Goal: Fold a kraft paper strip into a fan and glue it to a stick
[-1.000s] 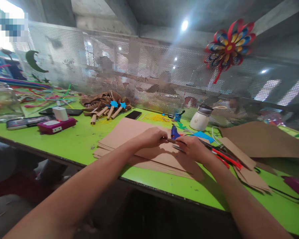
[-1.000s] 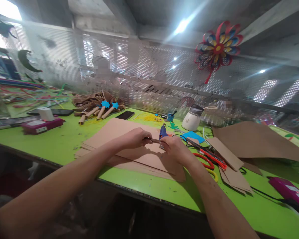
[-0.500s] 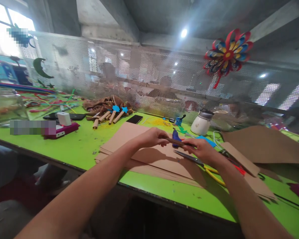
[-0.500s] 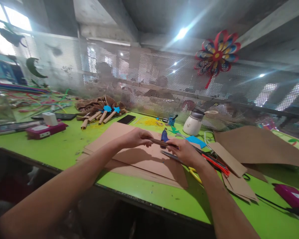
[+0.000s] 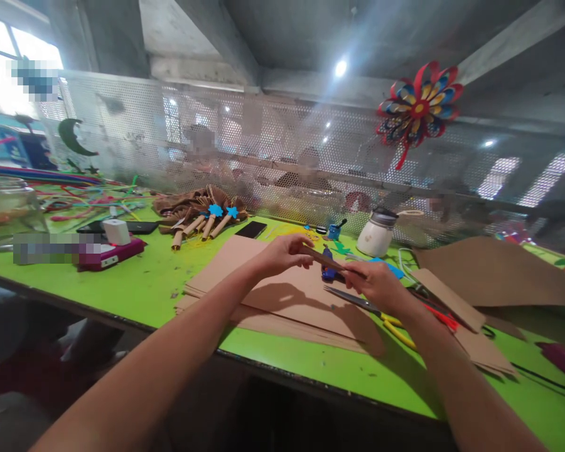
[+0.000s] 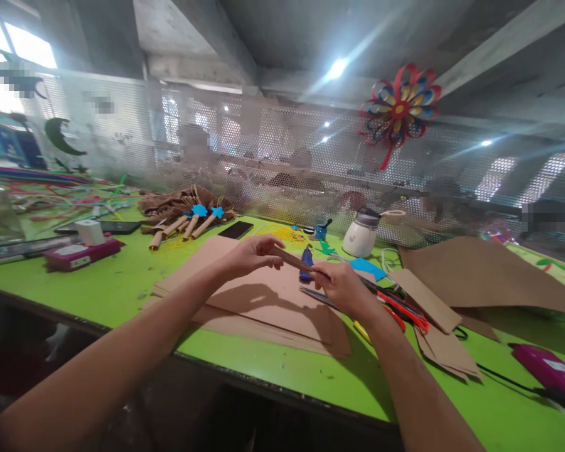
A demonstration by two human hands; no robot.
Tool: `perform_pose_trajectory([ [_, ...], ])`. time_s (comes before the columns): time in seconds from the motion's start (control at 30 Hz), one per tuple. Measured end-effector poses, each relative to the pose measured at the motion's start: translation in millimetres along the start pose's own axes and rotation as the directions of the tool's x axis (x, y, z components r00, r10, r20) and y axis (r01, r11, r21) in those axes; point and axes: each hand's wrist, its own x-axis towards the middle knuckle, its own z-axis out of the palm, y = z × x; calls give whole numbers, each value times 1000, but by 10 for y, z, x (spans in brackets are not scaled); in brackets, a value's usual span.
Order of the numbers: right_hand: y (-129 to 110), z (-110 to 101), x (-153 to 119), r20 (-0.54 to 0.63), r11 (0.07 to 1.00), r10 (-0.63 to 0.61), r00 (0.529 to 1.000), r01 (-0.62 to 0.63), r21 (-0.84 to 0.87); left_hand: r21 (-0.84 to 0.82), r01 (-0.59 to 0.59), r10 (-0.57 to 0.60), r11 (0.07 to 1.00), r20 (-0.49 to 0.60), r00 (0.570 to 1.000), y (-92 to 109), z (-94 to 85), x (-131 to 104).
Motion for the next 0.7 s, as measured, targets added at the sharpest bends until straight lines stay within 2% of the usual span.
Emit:
perform_pose_trajectory([
  [0.07, 0, 64, 22, -80, 999, -28, 996, 26, -22, -173, 22, -23, 985, -7, 1000, 1, 34, -13],
  [0.17, -36, 178, 45, -181, 998, -59, 982, 51, -44, -328, 71, -34, 942, 118, 992, -12, 111, -59],
  [0.23, -76, 257, 47, -228, 997, -60, 972, 49, -57, -391, 123, -64, 912, 160, 985, -37, 170, -88],
  [0.4, -175, 435, 27, -365, 996, -27, 931, -4, -84, -435, 86, -46, 897, 102, 994, -94, 302, -97],
  [0.5, -235, 500, 20, -398, 995, -30, 917, -12, -103, -532, 61, -33, 845, 61, 998, -83, 349, -80],
  [0.7, -327, 547, 21, -434, 998, -30, 901, 6, -57, -641, 107, -36, 760, 122, 992, -27, 347, -88],
])
